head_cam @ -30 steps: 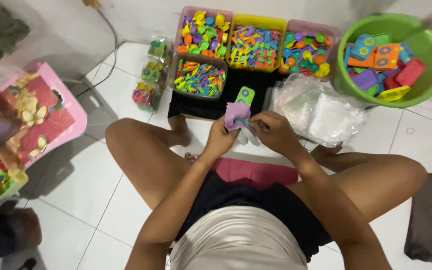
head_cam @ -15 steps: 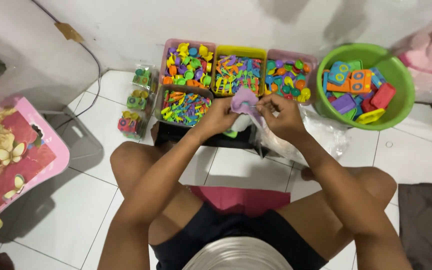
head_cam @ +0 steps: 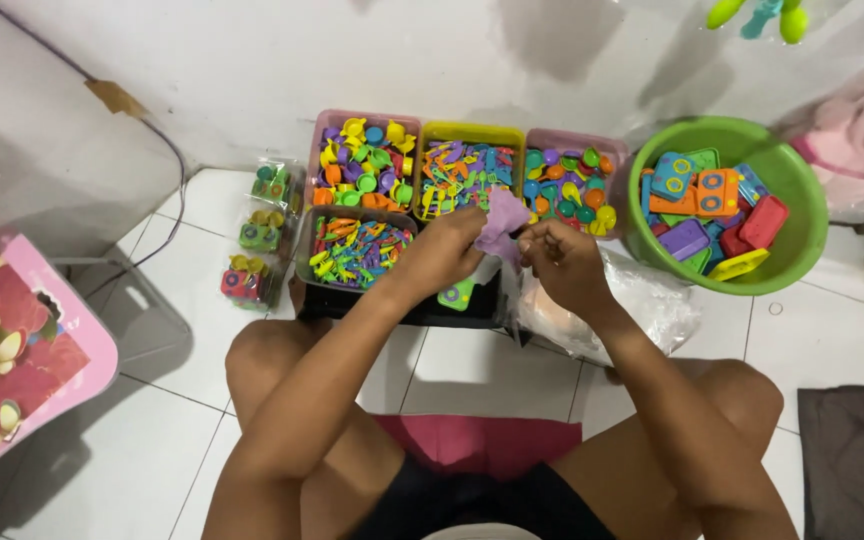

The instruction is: The person sits on the floor and wipes various colorful plastic toys with a cloth. They pick up items like a green block and a yellow toy from containers and wipe them down before placing them back.

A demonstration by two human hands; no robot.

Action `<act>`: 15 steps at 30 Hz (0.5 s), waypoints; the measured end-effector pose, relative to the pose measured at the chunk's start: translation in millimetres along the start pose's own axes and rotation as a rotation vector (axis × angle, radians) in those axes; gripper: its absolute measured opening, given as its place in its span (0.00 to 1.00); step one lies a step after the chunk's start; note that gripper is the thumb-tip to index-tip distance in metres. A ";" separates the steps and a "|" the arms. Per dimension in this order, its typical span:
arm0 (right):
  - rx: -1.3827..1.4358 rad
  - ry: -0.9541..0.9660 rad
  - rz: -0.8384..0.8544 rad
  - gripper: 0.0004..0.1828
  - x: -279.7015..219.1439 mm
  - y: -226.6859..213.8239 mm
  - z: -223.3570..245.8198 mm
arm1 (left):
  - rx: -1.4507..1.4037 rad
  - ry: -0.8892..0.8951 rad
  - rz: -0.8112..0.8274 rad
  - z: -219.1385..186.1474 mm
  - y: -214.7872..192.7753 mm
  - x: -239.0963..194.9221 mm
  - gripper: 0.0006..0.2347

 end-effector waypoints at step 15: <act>0.064 -0.070 -0.114 0.02 4.7 14.5 25.7 | -0.487 -0.348 -0.104 24.2 21.3 0.0 0.11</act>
Point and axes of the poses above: each hand's wrist, its own x-axis towards the middle knuckle, its own y-axis out of the palm, z = x × y, the point moved 6 cm from there along x, towards the middle knuckle, and after that the axes turned 12 degrees about x, right-handed, at the moved point
